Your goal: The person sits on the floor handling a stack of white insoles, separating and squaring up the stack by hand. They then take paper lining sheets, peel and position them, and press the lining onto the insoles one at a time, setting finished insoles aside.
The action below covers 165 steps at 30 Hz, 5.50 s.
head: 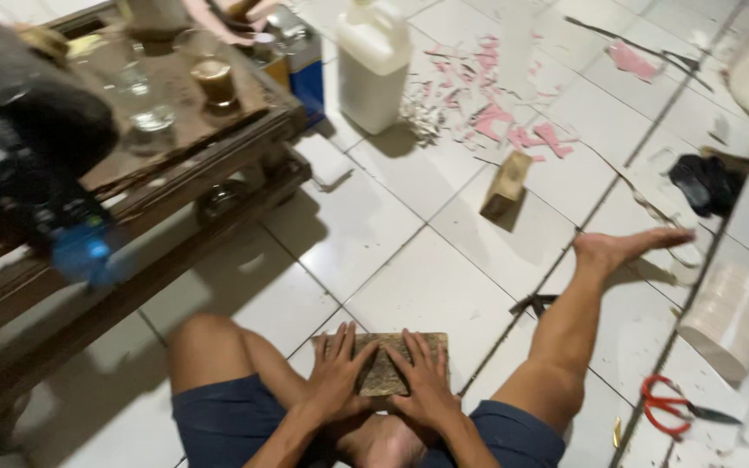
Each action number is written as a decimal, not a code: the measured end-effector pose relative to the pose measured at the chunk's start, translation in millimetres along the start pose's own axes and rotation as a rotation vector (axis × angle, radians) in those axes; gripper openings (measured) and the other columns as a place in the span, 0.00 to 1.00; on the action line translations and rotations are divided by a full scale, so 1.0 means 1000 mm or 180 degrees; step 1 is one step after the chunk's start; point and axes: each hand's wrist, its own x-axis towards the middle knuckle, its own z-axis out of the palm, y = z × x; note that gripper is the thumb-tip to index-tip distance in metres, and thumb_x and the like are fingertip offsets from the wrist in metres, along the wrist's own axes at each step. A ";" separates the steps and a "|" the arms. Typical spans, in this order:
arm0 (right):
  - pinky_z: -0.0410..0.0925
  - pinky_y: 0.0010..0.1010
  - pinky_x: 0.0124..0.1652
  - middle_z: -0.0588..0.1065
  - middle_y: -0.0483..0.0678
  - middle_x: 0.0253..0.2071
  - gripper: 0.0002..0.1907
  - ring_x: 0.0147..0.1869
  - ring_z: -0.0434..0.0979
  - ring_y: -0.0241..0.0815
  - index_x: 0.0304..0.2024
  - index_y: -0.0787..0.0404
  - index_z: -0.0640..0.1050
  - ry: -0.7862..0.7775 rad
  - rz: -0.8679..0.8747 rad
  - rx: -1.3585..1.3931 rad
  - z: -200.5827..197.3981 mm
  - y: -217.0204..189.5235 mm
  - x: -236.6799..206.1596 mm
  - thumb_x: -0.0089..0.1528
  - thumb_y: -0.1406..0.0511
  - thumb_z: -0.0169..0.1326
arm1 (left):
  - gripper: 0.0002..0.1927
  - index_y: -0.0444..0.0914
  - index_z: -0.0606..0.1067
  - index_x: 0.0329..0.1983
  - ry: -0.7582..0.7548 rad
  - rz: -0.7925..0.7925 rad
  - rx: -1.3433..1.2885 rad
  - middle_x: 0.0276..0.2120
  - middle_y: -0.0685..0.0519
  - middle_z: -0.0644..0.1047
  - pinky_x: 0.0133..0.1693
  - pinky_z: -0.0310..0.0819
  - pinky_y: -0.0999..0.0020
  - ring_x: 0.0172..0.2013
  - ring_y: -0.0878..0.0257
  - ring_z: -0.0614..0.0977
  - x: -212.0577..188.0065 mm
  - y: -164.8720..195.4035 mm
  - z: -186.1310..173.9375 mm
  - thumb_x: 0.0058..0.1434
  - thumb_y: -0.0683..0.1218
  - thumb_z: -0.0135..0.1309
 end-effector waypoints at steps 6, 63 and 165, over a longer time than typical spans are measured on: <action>0.41 0.58 0.71 0.53 0.59 0.75 0.51 0.77 0.47 0.60 0.71 0.45 0.67 0.0555 0.0389 -0.0043 0.032 -0.001 0.002 0.44 0.59 0.69 | 0.51 0.43 0.68 0.66 0.0417 -0.0213 -0.0133 0.65 0.34 0.62 0.66 0.40 0.33 0.68 0.38 0.57 0.003 -0.002 0.003 0.35 0.59 0.72; 0.58 0.50 0.66 0.59 0.68 0.71 0.33 0.73 0.58 0.67 0.64 0.64 0.71 0.1497 0.0983 0.0817 0.013 0.040 -0.039 0.58 0.62 0.62 | 0.49 0.47 0.65 0.66 0.0255 -0.0121 0.0830 0.72 0.40 0.56 0.64 0.57 0.42 0.73 0.42 0.53 0.075 0.064 0.021 0.43 0.70 0.63; 0.70 0.31 0.43 0.74 0.53 0.33 0.13 0.38 0.75 0.41 0.51 0.74 0.72 0.3146 0.1195 0.1841 -0.084 0.137 0.011 0.77 0.67 0.44 | 0.37 0.42 0.70 0.67 0.1156 -0.0472 -0.1280 0.65 0.29 0.66 0.62 0.63 0.46 0.63 0.33 0.68 0.025 -0.070 0.011 0.55 0.57 0.63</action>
